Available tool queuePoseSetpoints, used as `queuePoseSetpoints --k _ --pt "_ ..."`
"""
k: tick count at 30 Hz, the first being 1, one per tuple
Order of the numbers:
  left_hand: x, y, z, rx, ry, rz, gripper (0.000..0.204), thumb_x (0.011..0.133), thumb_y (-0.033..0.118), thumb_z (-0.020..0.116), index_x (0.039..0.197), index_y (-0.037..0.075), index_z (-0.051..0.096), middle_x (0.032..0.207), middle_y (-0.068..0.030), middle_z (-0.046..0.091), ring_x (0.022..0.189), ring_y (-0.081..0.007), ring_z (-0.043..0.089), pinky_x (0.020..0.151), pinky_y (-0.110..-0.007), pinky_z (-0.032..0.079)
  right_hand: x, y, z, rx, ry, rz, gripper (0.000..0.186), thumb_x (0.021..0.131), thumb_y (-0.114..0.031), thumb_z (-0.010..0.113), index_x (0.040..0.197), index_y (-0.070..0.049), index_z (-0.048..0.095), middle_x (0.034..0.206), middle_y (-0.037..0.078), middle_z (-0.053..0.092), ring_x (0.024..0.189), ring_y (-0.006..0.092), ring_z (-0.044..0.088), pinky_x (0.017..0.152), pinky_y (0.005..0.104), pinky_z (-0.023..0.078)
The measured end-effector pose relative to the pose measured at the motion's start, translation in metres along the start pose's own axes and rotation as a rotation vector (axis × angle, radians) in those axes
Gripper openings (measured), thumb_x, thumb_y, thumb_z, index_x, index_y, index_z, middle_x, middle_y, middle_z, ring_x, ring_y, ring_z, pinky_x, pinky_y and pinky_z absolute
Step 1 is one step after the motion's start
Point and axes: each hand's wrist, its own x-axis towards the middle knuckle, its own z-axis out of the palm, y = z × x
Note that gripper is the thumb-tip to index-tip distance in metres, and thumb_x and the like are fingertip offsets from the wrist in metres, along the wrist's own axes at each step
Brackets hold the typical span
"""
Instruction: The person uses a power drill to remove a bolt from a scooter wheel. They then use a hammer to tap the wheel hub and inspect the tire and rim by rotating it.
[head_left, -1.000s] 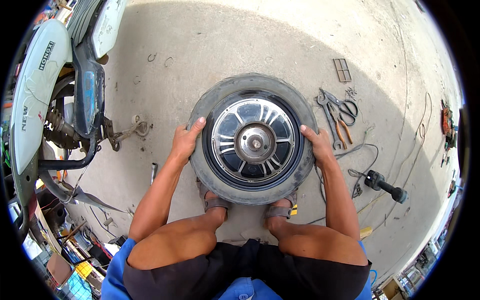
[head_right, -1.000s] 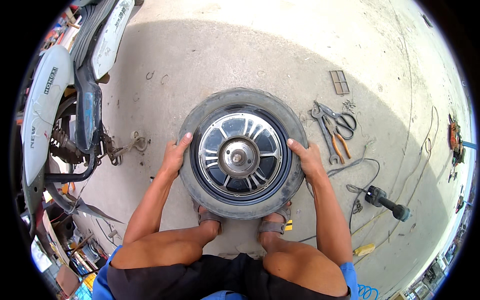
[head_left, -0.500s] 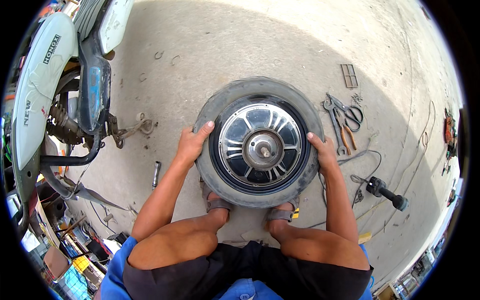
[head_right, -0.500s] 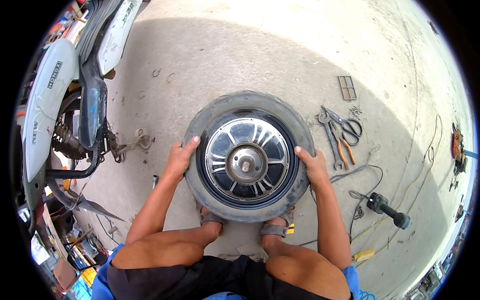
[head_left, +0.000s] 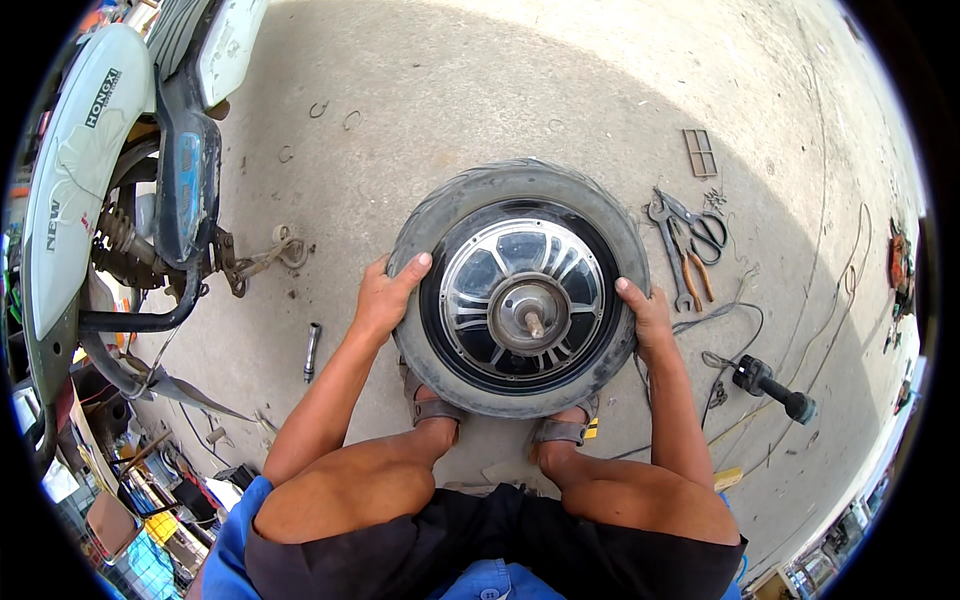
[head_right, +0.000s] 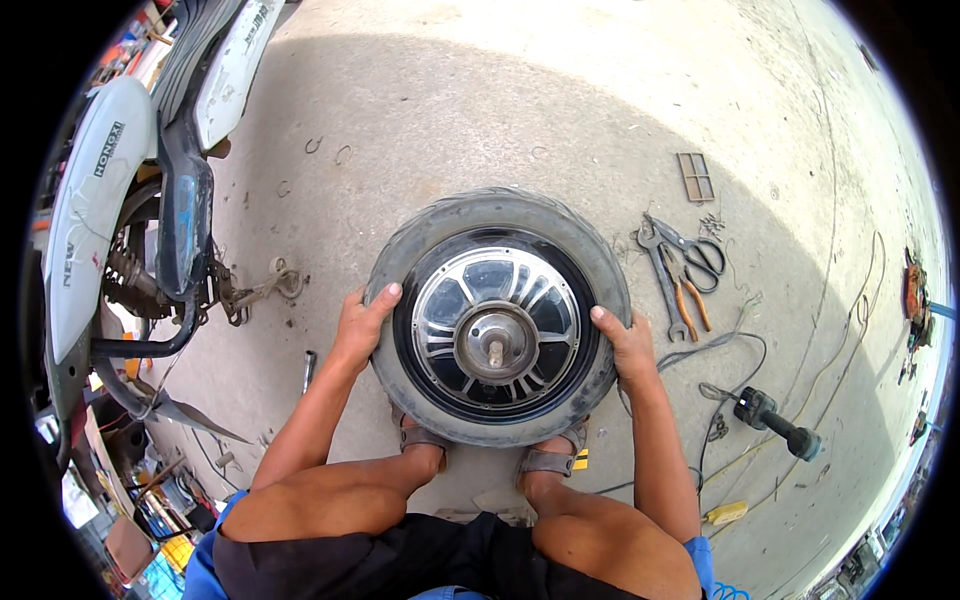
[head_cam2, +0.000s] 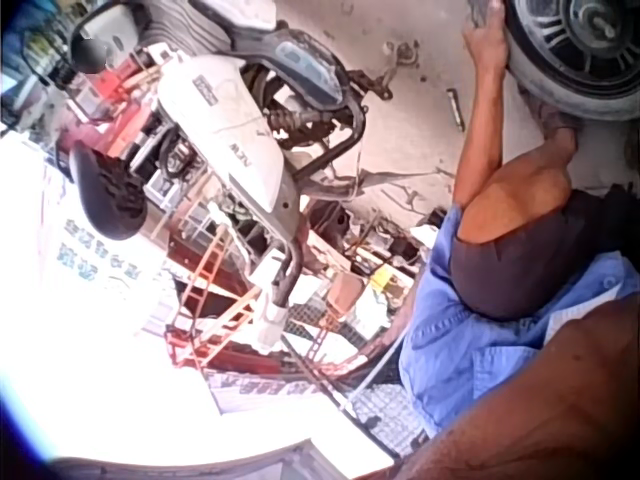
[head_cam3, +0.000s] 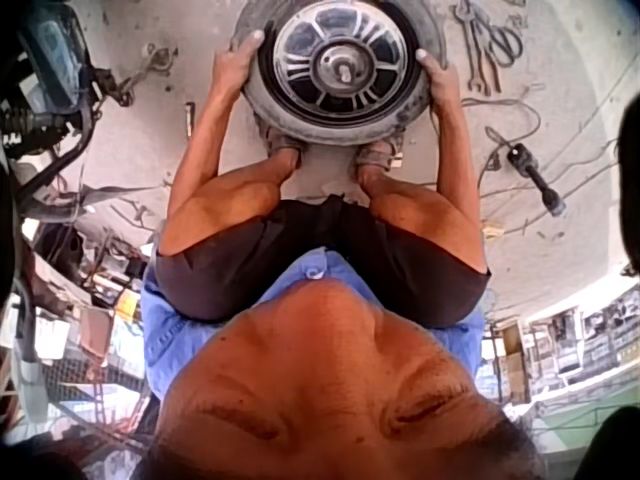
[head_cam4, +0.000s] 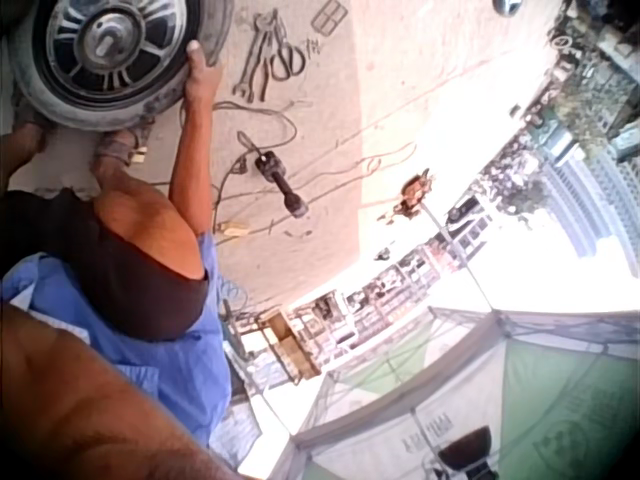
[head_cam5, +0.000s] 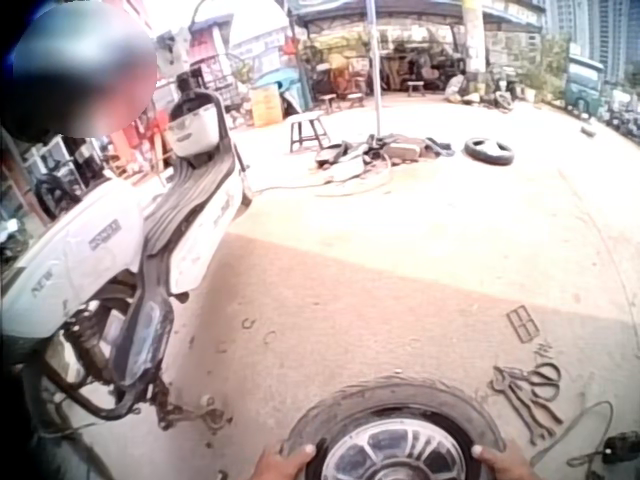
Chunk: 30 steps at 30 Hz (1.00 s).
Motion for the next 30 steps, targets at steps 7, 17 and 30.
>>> queuePoseSetpoints --k 7,17,30 --pt "0.004 -0.005 0.000 0.006 0.006 -0.001 0.072 0.088 0.050 0.078 0.123 -0.011 0.065 0.111 -0.0205 0.073 0.099 -0.0246 0.070 0.088 -0.034 0.055 0.002 0.001 0.000 -0.025 -0.003 0.012 0.071 0.081 -0.040 0.083 0.127 0.010 0.062 0.110 0.016 0.072 0.091 0.0208 0.071 0.082 0.0339 0.057" --pt "-0.005 -0.020 -0.008 -0.149 -0.033 0.136 0.082 0.099 0.065 0.053 0.131 -0.010 0.058 0.124 -0.0193 0.066 0.113 -0.0242 0.061 0.102 -0.035 0.046 -0.015 0.002 -0.001 -0.092 0.044 -0.221 0.080 0.075 -0.046 0.087 0.128 0.008 0.062 0.113 0.015 0.071 0.100 0.0230 0.067 0.091 0.0363 0.053" --pt "-0.039 0.048 -0.026 -0.366 -0.003 0.513 0.074 0.106 0.064 0.025 0.115 -0.001 0.061 0.118 -0.0152 0.064 0.112 -0.0250 0.060 0.102 -0.038 0.044 -0.071 -0.068 -0.017 -0.551 0.029 -0.612 0.086 0.058 -0.021 0.093 0.131 0.002 0.057 0.118 0.011 0.068 0.109 0.0192 0.064 0.098 0.0336 0.050"
